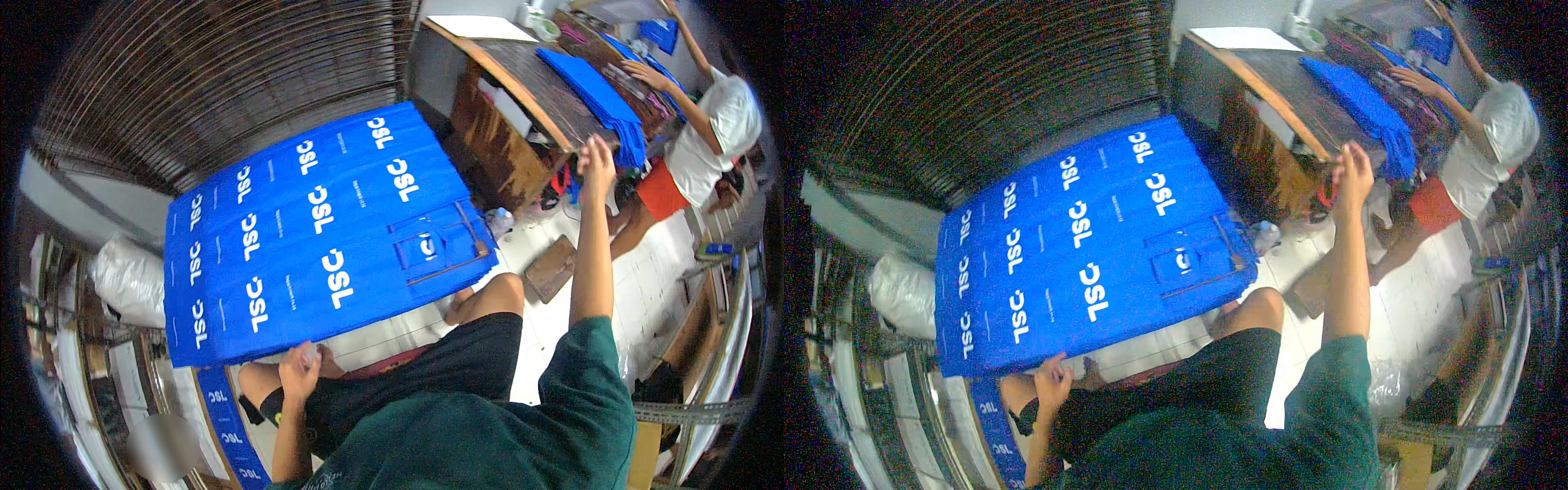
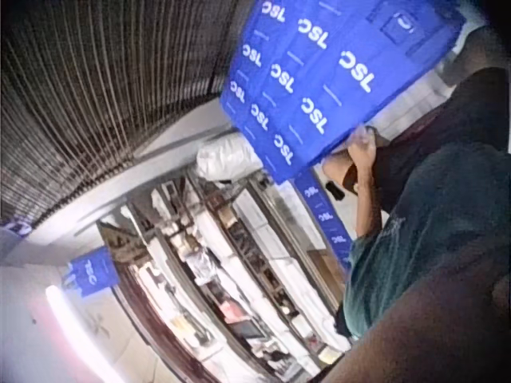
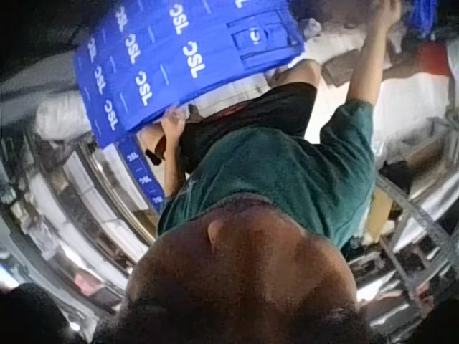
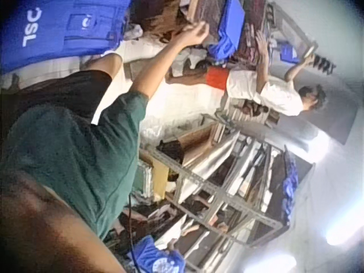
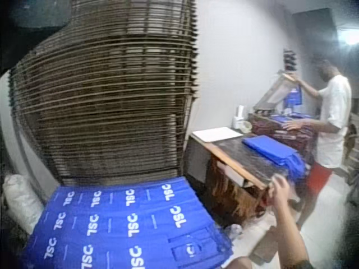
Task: The person sits on the floor and repeatedly picks up blue rectangular sheets from a nearby table, placing them onto a large stack on their lap. The person handles the sheets one by one, aligning them before adding them to the pile.
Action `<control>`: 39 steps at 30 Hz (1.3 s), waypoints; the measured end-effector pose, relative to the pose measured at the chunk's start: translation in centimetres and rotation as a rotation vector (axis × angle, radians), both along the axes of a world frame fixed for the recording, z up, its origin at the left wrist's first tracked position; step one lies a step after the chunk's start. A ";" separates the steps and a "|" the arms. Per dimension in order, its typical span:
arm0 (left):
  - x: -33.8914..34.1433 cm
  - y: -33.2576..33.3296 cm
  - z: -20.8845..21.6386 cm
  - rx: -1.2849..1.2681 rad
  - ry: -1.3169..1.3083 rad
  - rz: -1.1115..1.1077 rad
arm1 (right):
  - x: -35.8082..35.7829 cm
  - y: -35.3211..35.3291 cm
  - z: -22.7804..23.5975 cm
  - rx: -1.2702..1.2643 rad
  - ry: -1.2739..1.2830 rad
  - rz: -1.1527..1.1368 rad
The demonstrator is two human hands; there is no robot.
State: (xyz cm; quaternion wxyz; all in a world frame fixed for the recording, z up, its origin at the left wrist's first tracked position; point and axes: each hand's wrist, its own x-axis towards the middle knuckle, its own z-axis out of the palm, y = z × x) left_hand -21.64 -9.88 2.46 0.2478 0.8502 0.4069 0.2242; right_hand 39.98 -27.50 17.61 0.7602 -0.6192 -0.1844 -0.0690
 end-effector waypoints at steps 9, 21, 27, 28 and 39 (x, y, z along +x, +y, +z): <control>1.5 -4.0 0.2 -0.369 -0.119 0.088 | 13.1 -3.5 4.5 0.751 0.449 0.163; 5.2 -4.5 1.3 -0.454 -0.059 0.046 | 13.3 -1.5 3.2 0.800 0.591 0.373; 6.7 -4.6 -0.2 -0.488 -0.064 0.002 | 23.3 -2.7 -1.9 0.648 0.434 -0.079; 8.0 -4.8 0.7 -0.511 -0.046 -0.055 | 22.3 -3.9 -0.9 0.605 0.361 -0.085; 18.4 -7.9 11.0 -2.116 -0.803 -0.614 | -12.4 -2.6 12.6 0.162 0.282 0.198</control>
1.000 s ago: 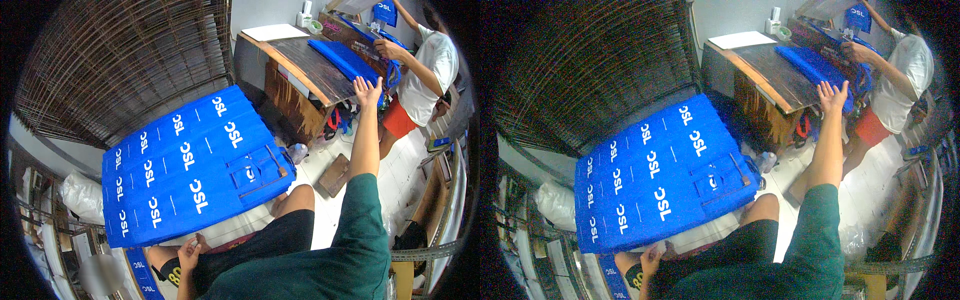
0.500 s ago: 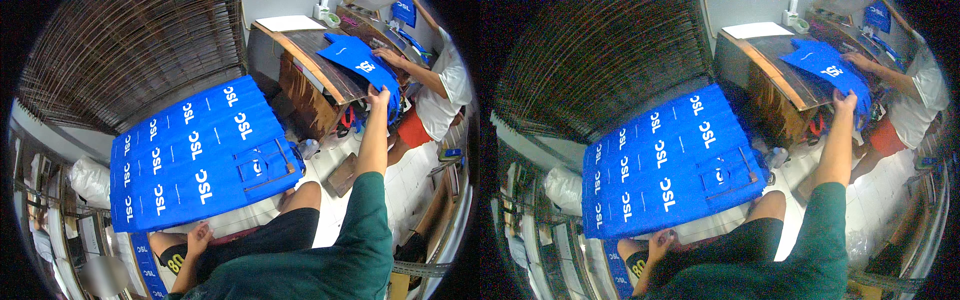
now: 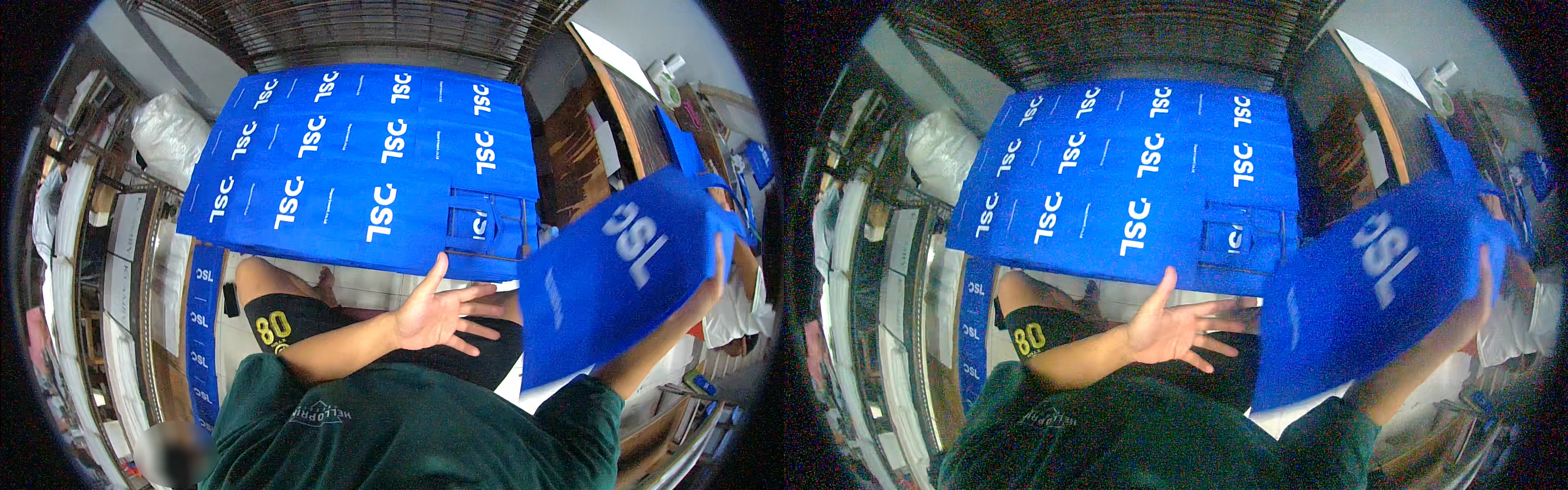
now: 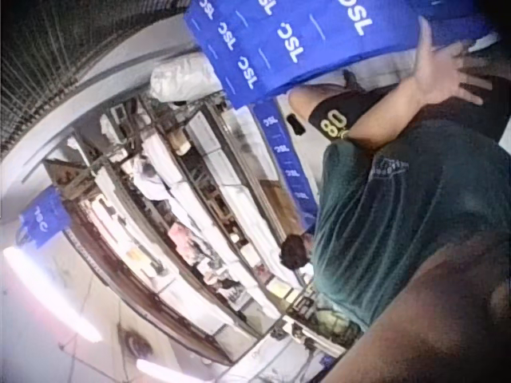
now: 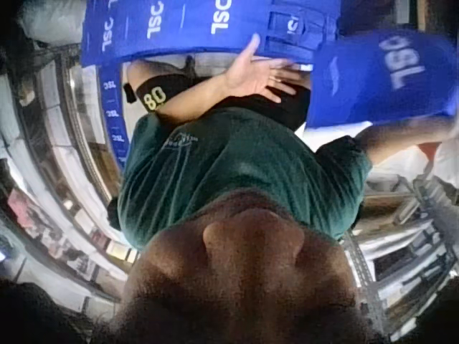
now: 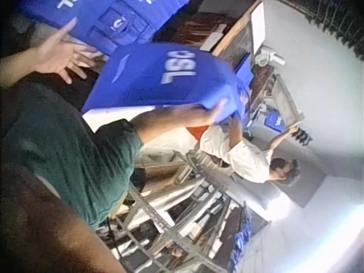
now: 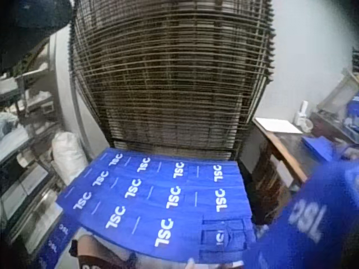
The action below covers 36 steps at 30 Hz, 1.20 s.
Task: The person sits on the floor and repeatedly picks up blue rectangular sheets from a nearby table, placing them onto a large stack on their lap. The person handles the sheets one by one, aligning them before adding them to the pile.
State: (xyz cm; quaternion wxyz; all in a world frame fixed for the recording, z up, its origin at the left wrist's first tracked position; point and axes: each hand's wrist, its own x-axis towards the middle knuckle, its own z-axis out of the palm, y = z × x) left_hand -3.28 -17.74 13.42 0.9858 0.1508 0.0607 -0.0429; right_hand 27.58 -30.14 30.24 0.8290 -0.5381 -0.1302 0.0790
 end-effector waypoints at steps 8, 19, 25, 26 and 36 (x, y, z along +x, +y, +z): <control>-3.6 -2.5 -1.8 0.074 0.580 0.350 | -8.4 7.7 -3.4 -0.003 0.023 0.598; -1.2 1.9 -0.4 -0.014 0.190 0.320 | -8.5 8.8 -1.4 0.145 -0.105 0.544; -2.4 5.1 -3.8 0.662 0.510 0.715 | -4.1 4.2 -12.3 -0.218 -0.257 0.333; -2.2 5.7 -6.7 0.877 0.535 0.698 | -3.0 3.1 -16.3 -0.309 -0.210 0.285; -1.8 5.3 -17.0 1.675 0.931 0.525 | -0.5 -0.1 -39.3 -0.746 0.081 0.224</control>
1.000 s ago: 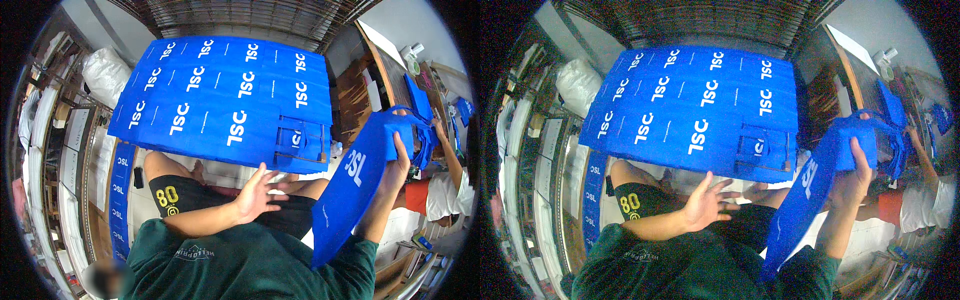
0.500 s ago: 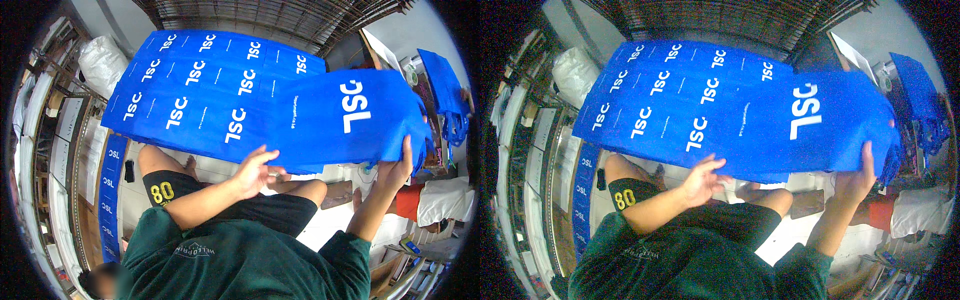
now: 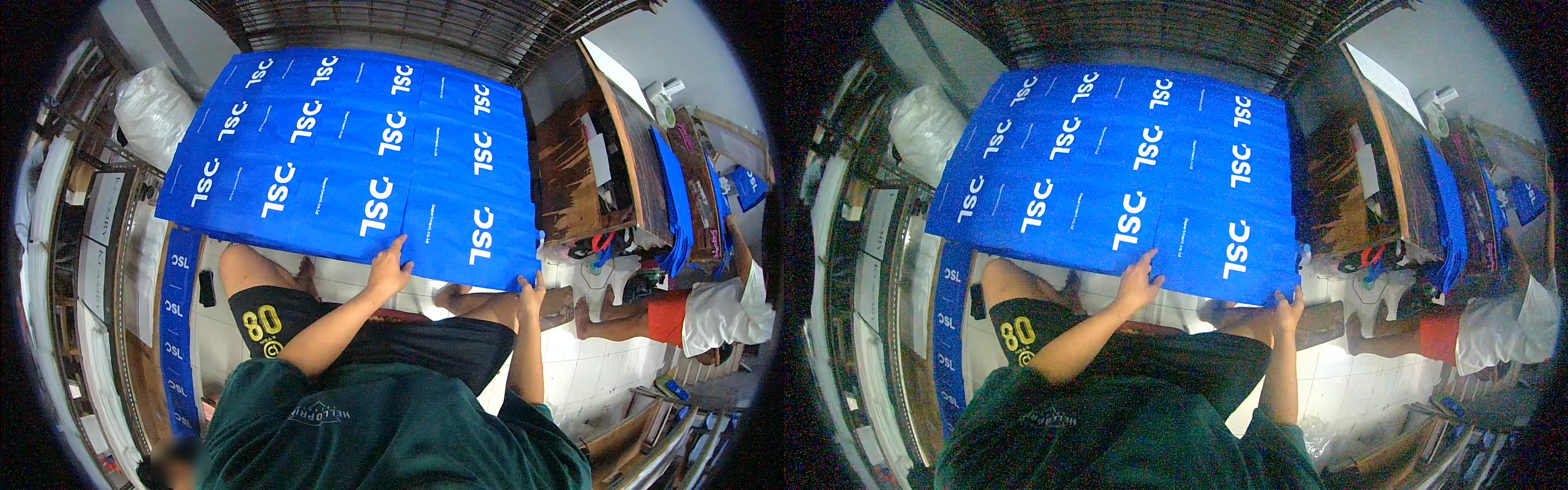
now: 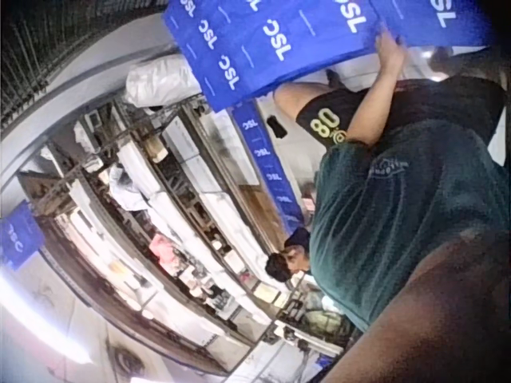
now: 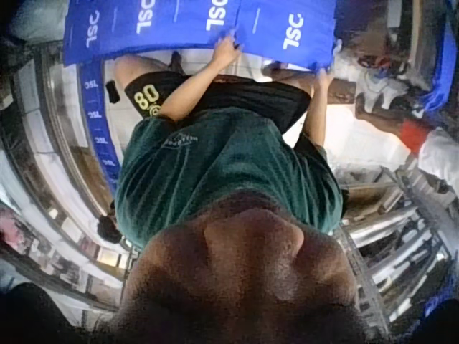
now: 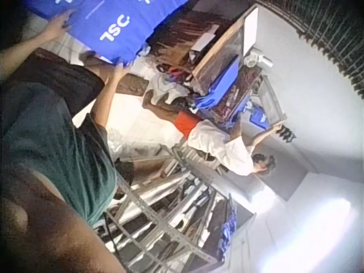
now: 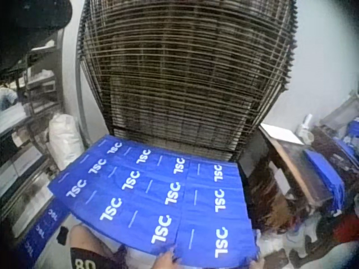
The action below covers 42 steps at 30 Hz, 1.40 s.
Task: The person sits on the floor and repeatedly picks up blue rectangular sheets from a nearby table, placing them onto a large stack on their lap. The person handles the sheets one by one, aligning them before adding them to the pile.
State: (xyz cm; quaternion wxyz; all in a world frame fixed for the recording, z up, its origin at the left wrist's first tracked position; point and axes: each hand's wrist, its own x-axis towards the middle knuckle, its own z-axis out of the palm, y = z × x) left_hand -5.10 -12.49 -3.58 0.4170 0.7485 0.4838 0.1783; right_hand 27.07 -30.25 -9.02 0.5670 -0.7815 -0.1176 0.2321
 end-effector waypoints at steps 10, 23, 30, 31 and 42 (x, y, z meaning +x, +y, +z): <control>0.4 1.1 0.0 0.066 0.032 -0.023 | 0.4 1.6 -0.7 0.089 -0.091 0.002; 0.7 1.8 -0.9 0.150 0.072 -0.028 | 0.5 2.5 0.1 -0.073 -0.103 -0.061; 0.4 2.0 0.0 0.084 0.089 -0.045 | 0.0 2.6 0.9 -0.074 -0.101 -0.038; 0.4 2.0 0.0 0.083 0.082 -0.044 | 0.1 2.5 0.7 -0.062 -0.095 -0.042; 0.2 1.9 -0.3 0.156 0.079 -0.026 | 0.1 2.0 -0.1 -0.106 -0.248 -0.014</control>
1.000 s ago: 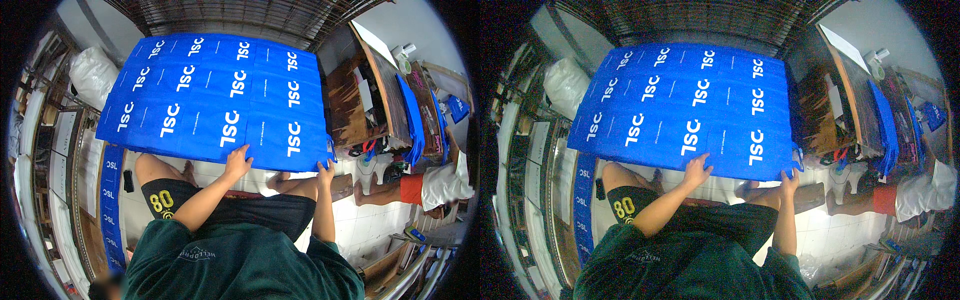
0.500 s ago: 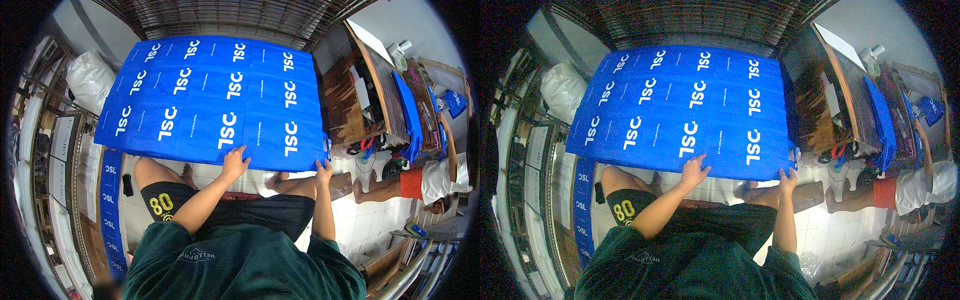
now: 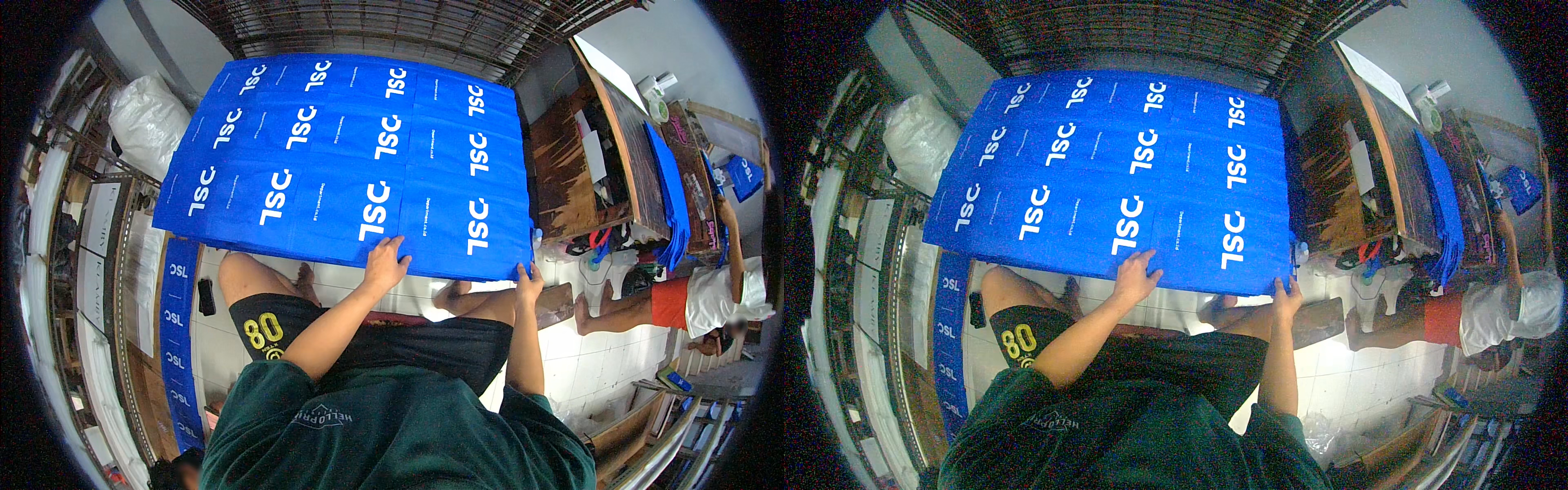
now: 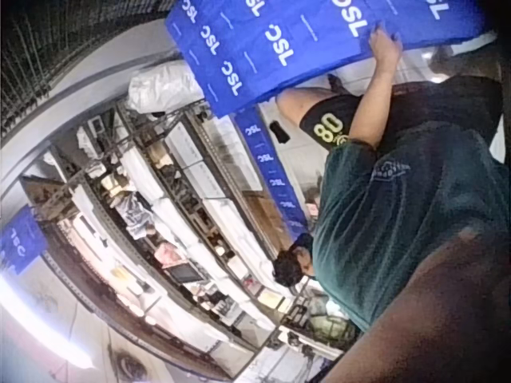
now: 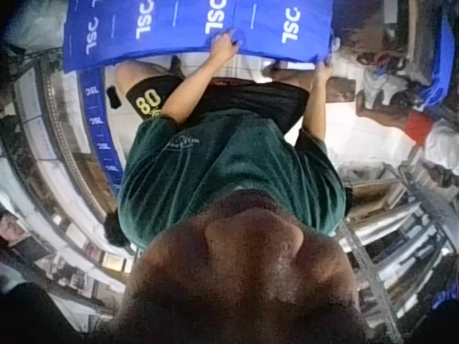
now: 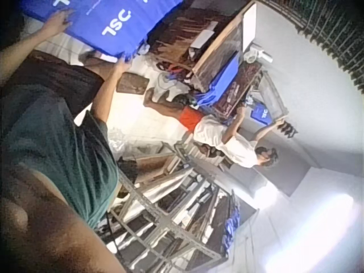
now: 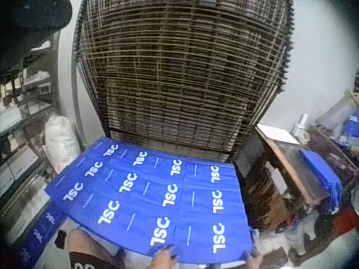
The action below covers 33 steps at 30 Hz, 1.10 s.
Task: The person sits on the floor and repeatedly picks up blue rectangular sheets from a nearby table, placing them onto a large stack on their lap. The person handles the sheets one by one, aligning them before adding them to the pile.
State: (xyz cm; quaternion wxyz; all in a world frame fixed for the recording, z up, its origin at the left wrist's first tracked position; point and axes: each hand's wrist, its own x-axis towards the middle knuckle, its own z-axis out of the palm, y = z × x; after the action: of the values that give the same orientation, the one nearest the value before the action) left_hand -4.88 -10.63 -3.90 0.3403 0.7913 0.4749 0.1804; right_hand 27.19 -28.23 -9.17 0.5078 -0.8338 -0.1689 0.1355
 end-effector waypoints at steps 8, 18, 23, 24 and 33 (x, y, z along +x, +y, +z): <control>-0.2 0.1 0.3 -0.008 0.038 0.002 | -1.6 0.5 2.1 -0.031 0.090 -0.092; -9.2 -1.7 23.6 -0.005 -0.822 -0.145 | -1.6 -1.3 6.4 -0.166 -0.498 -0.295; -15.2 -3.8 35.0 0.873 -1.899 0.001 | 0.5 5.3 13.8 0.118 -0.798 -0.061; -15.7 -3.4 35.2 0.931 -1.859 -0.109 | 1.8 6.7 15.2 0.183 -0.716 -0.048; -20.5 -3.3 35.4 1.241 -1.754 -0.153 | -5.5 27.2 37.1 0.558 -0.972 0.346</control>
State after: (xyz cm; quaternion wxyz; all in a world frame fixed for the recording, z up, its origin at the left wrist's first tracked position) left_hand -25.39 -13.92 31.53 0.1116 0.4480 -0.1600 0.8725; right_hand 21.72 -1.00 27.93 0.5429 -0.5953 -0.5454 -0.2310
